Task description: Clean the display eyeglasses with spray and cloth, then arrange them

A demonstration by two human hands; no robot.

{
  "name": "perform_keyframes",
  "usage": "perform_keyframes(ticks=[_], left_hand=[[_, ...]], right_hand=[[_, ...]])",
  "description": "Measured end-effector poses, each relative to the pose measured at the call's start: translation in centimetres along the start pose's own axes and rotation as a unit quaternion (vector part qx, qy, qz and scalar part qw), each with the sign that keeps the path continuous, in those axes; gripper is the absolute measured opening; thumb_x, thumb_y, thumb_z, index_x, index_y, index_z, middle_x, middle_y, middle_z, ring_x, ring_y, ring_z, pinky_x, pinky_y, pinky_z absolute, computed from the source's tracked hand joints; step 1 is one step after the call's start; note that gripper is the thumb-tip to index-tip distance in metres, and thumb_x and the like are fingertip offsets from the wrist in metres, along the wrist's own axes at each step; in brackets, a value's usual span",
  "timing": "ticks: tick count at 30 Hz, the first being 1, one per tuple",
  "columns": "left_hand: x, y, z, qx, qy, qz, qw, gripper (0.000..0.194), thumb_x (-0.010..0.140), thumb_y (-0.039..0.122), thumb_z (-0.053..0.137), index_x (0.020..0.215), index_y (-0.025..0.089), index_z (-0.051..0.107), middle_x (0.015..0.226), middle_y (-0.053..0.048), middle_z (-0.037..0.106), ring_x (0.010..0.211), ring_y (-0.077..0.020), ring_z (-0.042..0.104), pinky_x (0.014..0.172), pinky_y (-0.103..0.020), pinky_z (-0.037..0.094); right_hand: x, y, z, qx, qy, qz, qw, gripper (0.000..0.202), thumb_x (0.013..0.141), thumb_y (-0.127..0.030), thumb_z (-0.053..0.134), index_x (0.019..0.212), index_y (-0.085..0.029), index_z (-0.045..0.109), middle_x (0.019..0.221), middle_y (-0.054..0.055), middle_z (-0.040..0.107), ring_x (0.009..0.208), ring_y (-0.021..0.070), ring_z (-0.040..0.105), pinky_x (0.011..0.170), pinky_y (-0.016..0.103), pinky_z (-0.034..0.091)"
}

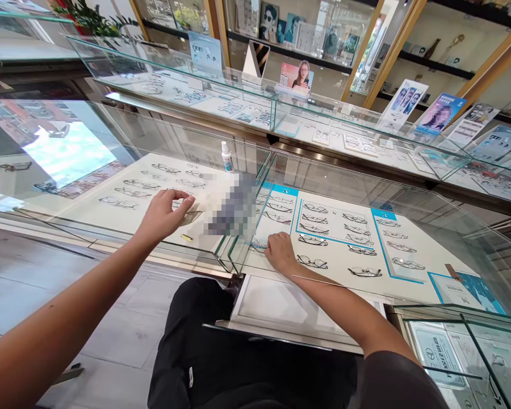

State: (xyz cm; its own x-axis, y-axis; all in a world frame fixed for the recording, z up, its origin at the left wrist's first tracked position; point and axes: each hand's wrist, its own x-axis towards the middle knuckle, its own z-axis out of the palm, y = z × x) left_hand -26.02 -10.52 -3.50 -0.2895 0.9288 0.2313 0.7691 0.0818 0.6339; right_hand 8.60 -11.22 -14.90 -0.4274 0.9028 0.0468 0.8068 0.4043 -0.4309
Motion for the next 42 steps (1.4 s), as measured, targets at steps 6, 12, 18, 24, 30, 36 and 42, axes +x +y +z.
perform_keyframes(ticks=[6, 12, 18, 24, 30, 36, 42], left_hand=[[-0.1, 0.6, -0.2, 0.013, -0.019, -0.002, 1.0, 0.039, 0.098, 0.053, 0.053, 0.114, 0.02, 0.065, 0.131, -0.016, 0.065, 0.135, -0.0347, 0.053, 0.122, -0.056, 0.039], [-0.3, 0.7, -0.3, 0.018, -0.023, -0.006, 1.0, 0.041, 0.099, 0.053, 0.053, 0.118, 0.019, 0.066, 0.132, -0.017, 0.063, 0.137, -0.0353, 0.05, 0.123, -0.058, 0.037], [-0.4, 0.7, -0.3, 0.028, -0.027, -0.002, 0.999, 0.044, 0.101, 0.053, 0.051, 0.121, 0.018, 0.067, 0.134, -0.016, 0.062, 0.137, -0.0338, 0.05, 0.124, -0.055, 0.037], [-0.2, 0.7, -0.1, 0.048, -0.028, -0.006, 0.998, 0.046, 0.1, 0.054, 0.05, 0.122, 0.018, 0.068, 0.135, -0.019, 0.063, 0.139, -0.0368, 0.051, 0.123, -0.057, 0.038], [-0.2, 0.6, 0.0, 0.056, -0.029, -0.002, 0.998, 0.049, 0.1, 0.057, 0.046, 0.122, 0.019, 0.068, 0.136, -0.02, 0.063, 0.138, -0.0381, 0.052, 0.122, -0.058, 0.039], [-0.1, 0.6, -0.1, 0.07, -0.034, 0.0, 0.997, 0.049, 0.101, 0.057, 0.046, 0.122, 0.019, 0.068, 0.136, -0.02, 0.063, 0.138, -0.0379, 0.052, 0.121, -0.058, 0.04], [-0.1, 0.7, -0.1, 0.076, -0.037, 0.002, 0.996, 0.048, 0.102, 0.055, 0.046, 0.124, 0.018, 0.068, 0.137, -0.02, 0.063, 0.139, -0.0374, 0.051, 0.122, -0.057, 0.039]], right_hand=[[-8.5, -4.3, -3.9, 0.081, -0.098, 0.026, 0.992, 0.015, 0.083, -0.016, 0.071, 0.081, -0.024, 0.059, 0.089, 0.0, 0.072, 0.09, 0.0213, 0.064, 0.077, 0.03, 0.043], [-12.1, -10.0, -10.0, 0.213, -0.224, 0.093, 0.946, 0.018, 0.08, -0.019, 0.075, 0.077, -0.024, 0.058, 0.086, -0.002, 0.07, 0.083, 0.0195, 0.062, 0.071, 0.029, 0.039], [-9.4, -11.1, -17.2, 0.209, -0.127, 0.012, 0.969, 0.01, 0.084, -0.019, 0.071, 0.084, -0.025, 0.064, 0.093, -0.001, 0.072, 0.09, 0.0213, 0.065, 0.078, 0.031, 0.042], [-1.5, -4.8, -18.1, 0.065, 0.05, -0.016, 0.997, 0.015, 0.084, -0.012, 0.064, 0.079, -0.024, 0.056, 0.093, 0.002, 0.069, 0.092, 0.0236, 0.059, 0.082, 0.034, 0.04], [0.6, -2.0, -15.0, -0.017, 0.074, -0.039, 0.996, 0.021, 0.085, -0.008, 0.063, 0.079, -0.025, 0.051, 0.094, 0.006, 0.071, 0.098, 0.0273, 0.058, 0.091, 0.038, 0.042], [-0.1, -2.2, -14.0, -0.045, 0.059, -0.04, 0.996, 0.017, 0.086, -0.01, 0.063, 0.081, -0.024, 0.054, 0.095, 0.006, 0.071, 0.099, 0.0279, 0.058, 0.093, 0.04, 0.042], [-0.8, -2.7, -13.8, -0.064, 0.053, -0.024, 0.996, 0.012, 0.086, -0.013, 0.065, 0.081, -0.023, 0.058, 0.1, 0.007, 0.071, 0.102, 0.0282, 0.058, 0.099, 0.044, 0.042]])
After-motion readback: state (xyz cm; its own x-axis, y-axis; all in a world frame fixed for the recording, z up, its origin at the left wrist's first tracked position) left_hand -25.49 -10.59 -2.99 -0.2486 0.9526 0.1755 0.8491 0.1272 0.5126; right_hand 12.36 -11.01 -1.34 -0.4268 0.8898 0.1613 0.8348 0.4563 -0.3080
